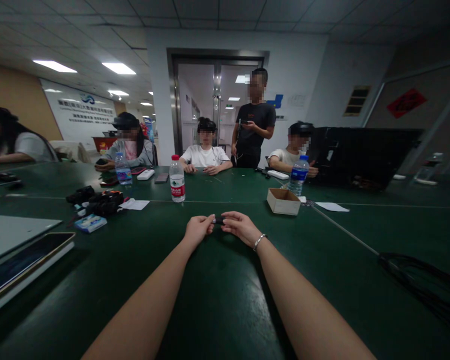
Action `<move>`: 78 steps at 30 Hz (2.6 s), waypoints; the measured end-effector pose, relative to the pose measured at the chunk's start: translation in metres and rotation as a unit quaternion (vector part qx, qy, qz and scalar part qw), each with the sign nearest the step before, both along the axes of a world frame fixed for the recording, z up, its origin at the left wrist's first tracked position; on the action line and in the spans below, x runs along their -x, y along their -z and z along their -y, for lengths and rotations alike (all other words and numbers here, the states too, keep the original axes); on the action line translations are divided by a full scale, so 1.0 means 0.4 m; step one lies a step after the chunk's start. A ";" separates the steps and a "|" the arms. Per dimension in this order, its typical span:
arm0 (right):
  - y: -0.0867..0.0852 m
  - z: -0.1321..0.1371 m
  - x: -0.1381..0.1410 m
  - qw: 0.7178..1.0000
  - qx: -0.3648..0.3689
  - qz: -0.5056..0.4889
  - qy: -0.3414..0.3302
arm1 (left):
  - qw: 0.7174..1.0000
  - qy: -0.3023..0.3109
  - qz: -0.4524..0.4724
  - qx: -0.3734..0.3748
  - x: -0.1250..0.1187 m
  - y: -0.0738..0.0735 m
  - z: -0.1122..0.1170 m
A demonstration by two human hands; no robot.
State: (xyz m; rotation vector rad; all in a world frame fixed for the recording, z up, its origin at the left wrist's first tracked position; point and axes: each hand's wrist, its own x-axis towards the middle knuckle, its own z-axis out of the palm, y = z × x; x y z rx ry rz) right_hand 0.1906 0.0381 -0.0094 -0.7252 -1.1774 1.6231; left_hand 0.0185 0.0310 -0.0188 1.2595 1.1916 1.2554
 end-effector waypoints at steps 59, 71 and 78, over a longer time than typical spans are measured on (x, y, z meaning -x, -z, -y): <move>-0.011 -0.002 0.017 0.998 0.032 0.053 0.023 | 0.996 0.051 0.017 -0.074 0.000 -0.018 0.027; -0.005 0.001 0.004 1.000 0.011 0.017 -0.009 | 0.990 -0.022 -0.135 -0.046 -0.005 -0.030 0.036; -0.015 0.010 -0.007 0.998 0.001 -0.008 -0.063 | 0.983 -0.026 -0.175 -0.057 -0.008 -0.035 0.044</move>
